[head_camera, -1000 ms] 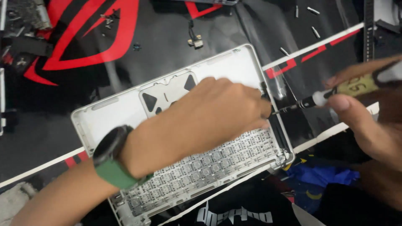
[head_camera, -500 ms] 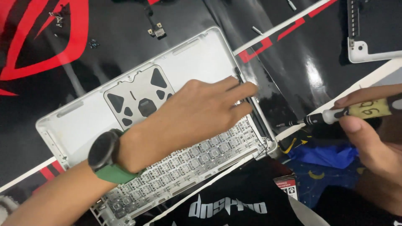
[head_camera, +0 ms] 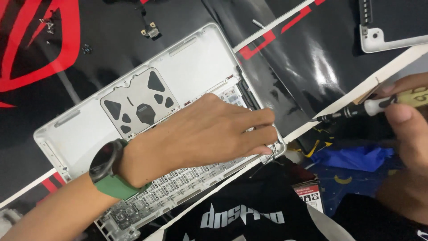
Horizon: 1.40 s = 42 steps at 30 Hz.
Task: Disassembling a laptop keyboard assembly by removing screws and disconnecting internal ribbon cables.
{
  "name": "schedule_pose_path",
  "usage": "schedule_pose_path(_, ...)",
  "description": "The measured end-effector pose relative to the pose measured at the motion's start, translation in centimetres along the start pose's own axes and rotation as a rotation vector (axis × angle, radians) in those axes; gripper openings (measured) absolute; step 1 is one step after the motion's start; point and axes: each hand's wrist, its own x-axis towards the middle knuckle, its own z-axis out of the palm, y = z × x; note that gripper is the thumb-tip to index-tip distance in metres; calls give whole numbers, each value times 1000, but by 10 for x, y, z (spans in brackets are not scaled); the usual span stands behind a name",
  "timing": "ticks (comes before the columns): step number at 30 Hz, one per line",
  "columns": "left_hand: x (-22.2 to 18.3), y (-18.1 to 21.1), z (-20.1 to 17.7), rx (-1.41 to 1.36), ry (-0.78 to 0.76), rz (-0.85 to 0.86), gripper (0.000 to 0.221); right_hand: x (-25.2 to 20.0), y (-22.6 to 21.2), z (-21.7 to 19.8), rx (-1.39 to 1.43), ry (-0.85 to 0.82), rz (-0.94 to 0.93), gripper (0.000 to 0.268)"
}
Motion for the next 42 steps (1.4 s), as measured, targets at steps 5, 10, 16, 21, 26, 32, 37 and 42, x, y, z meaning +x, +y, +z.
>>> schedule_pose_path(5, 13, 8, -1, -104, -42, 42, 29, 4, 15, -10, 109, 55, 123, 39)
schedule_pose_path(10, 30, 12, -17, -57, -196, 27, 36, 13, 60, -32, -62, -5, -163, 35)
schedule_pose_path(16, 39, 12, -22, -202, -149, 51, 23, -17, -52, 6, 453, 45, 171, 33)
schedule_pose_path(21, 48, 13, -23, -374, -177, 23, 21, -20, 10, -11, 576, -352, 44, 46)
schedule_pose_path(26, 53, 8, -20, -405, -83, 60, 18, -28, -3, 29, 59, -513, -234, 62)
schedule_pose_path(32, 49, 4, -43, -418, 1, 39, 14, -20, -33, 37, 95, -497, -291, 16)
schedule_pose_path(37, 32, -3, -69, -379, 82, 49, 12, -10, -59, -4, -225, -354, -271, 18)
schedule_pose_path(42, 14, -30, -74, -244, 293, -14, 13, 38, -107, -9, -507, -144, -383, 19)
